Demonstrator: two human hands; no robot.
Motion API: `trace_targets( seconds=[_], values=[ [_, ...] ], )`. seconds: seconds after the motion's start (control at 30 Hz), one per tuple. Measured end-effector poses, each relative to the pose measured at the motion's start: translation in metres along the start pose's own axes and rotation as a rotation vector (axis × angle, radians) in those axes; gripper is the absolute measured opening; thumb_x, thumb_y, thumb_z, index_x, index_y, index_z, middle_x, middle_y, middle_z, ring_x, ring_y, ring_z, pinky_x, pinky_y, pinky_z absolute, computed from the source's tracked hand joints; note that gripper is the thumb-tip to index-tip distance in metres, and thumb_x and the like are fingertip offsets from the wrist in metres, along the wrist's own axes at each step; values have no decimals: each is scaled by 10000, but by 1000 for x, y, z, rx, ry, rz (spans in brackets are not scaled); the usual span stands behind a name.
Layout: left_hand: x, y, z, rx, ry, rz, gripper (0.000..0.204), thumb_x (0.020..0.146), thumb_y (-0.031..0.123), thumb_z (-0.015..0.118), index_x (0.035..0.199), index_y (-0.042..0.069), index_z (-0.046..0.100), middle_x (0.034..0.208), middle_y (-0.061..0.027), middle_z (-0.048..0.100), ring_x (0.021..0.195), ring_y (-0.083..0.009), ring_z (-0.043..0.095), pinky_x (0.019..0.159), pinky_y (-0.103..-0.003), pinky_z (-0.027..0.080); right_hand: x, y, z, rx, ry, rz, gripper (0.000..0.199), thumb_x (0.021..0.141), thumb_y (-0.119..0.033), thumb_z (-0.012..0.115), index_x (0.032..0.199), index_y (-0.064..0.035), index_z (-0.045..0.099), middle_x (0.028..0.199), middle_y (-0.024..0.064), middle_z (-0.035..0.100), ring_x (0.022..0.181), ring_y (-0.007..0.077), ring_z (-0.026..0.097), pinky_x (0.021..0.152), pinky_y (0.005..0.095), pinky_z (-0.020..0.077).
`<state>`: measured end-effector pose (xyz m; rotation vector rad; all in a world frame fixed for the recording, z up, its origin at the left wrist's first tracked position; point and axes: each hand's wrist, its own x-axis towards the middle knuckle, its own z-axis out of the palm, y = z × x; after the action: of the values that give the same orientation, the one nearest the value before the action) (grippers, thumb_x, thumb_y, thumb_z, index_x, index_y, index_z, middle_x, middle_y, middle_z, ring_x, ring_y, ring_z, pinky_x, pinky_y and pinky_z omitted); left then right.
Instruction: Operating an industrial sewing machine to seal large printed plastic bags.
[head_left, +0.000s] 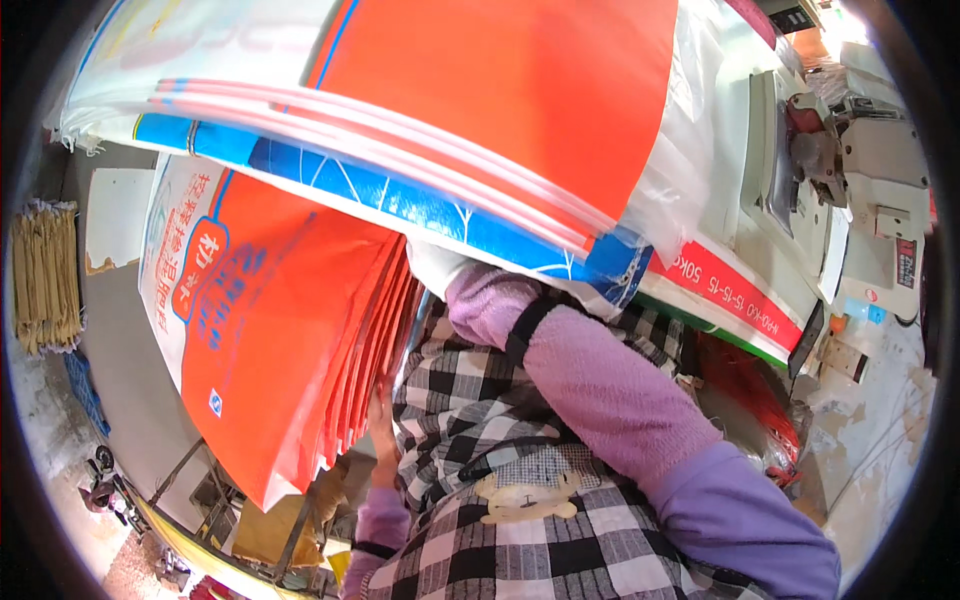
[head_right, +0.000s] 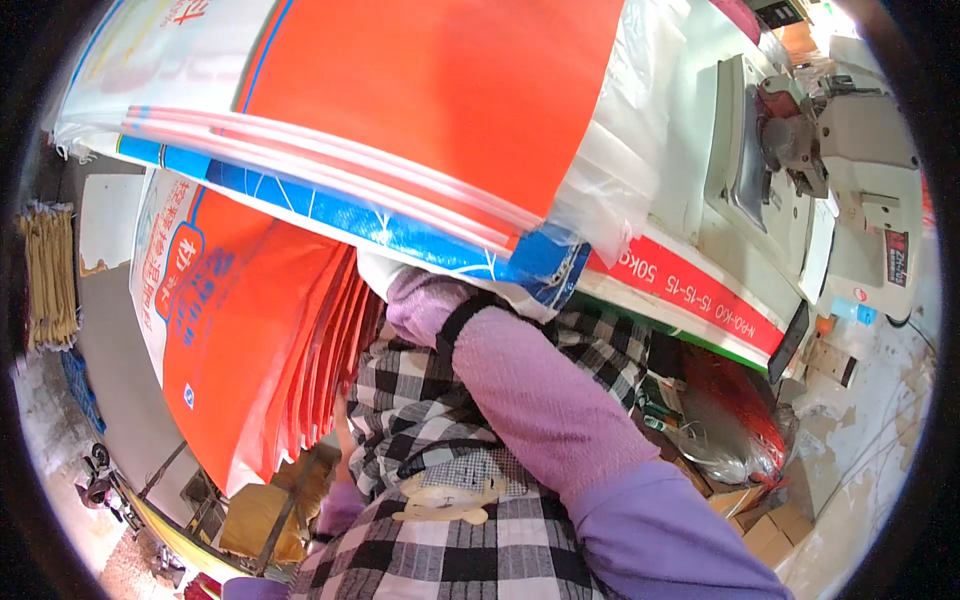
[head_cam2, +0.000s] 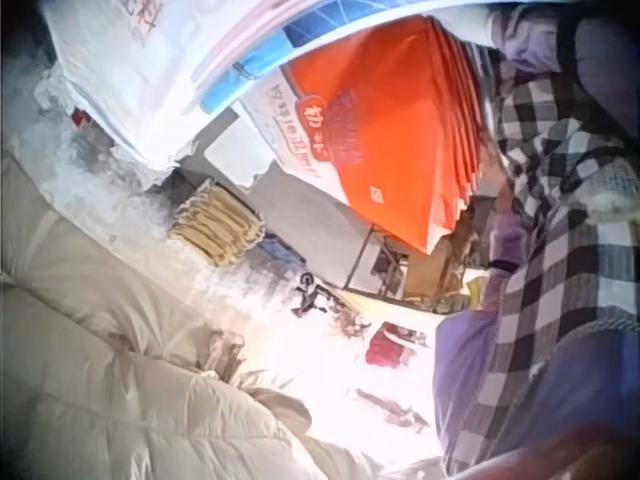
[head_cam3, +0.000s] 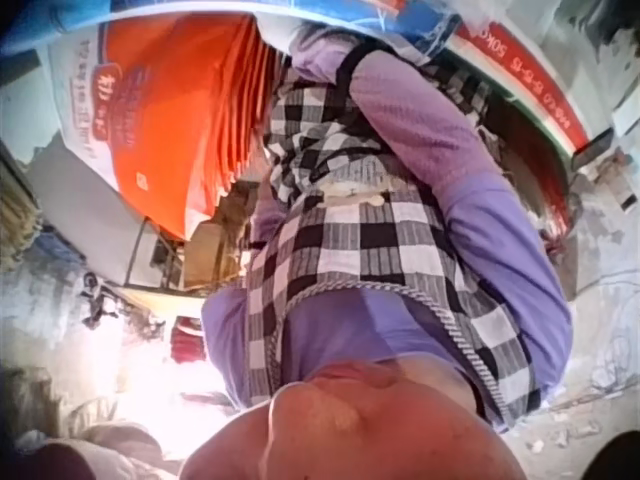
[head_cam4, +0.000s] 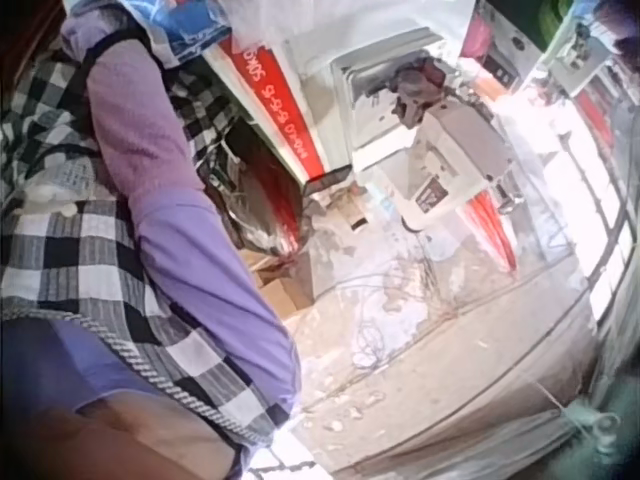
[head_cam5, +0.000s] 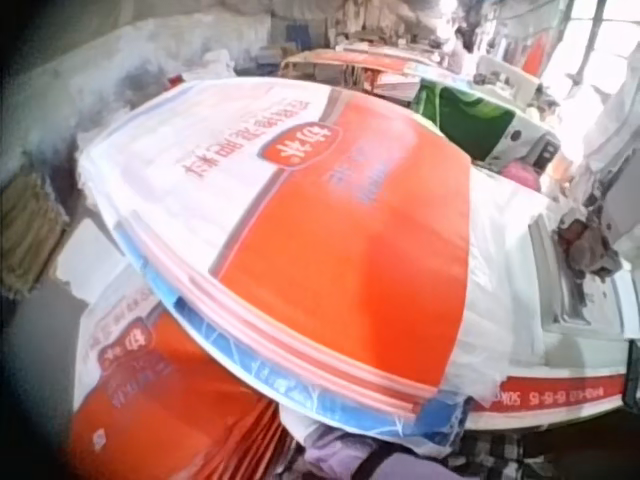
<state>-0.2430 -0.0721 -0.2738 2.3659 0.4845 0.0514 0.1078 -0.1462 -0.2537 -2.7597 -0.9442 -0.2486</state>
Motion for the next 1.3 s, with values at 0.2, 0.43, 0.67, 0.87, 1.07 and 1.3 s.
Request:
trace_targets(
  seconds=[0.2,0.43,0.67,0.87,1.07,1.3],
  values=[
    [-23,78,-127,-580,-421,-550,481,1023,153,411,1485,55,321,1433,-135,449,1239,-237,514,1056,-338,389,20,-46,-21,359,16,91,213,813,-53,567,1015,-50,635,929,191,635,879,367,631,789,470,502],
    [41,88,-81,-23,41,-257,353,931,-4,447,1237,14,620,1283,-152,608,1263,-288,528,1066,-390,412,7,-33,18,-76,100,-47,261,868,-111,535,1108,-43,612,1027,208,624,1001,394,593,885,490,472],
    [139,105,-98,530,-81,-245,511,940,239,560,1370,-20,464,1343,-277,507,1231,-440,497,1038,-466,398,20,-56,-13,510,251,282,293,893,-106,536,1181,-77,581,1141,208,603,1074,388,568,953,495,430],
    [107,80,-94,248,-26,-349,420,944,309,570,1264,37,586,1341,-270,509,1228,-473,480,1002,-466,436,21,-37,-14,434,131,205,280,887,-92,541,1161,-75,594,1128,210,609,1068,394,571,944,498,433],
    [102,149,-186,314,172,78,373,1000,307,472,1270,86,603,1307,-280,541,1227,-404,520,998,-453,434,30,-34,-14,437,134,183,268,880,-78,545,1141,-74,607,1114,213,615,1062,400,575,936,500,435],
    [61,128,-213,389,80,37,280,827,112,669,1095,31,662,1134,-215,636,1082,-402,592,1011,-504,410,37,-53,-34,515,240,117,232,862,-18,553,1076,-52,636,1030,213,635,1021,414,588,875,511,457]
  ],
)
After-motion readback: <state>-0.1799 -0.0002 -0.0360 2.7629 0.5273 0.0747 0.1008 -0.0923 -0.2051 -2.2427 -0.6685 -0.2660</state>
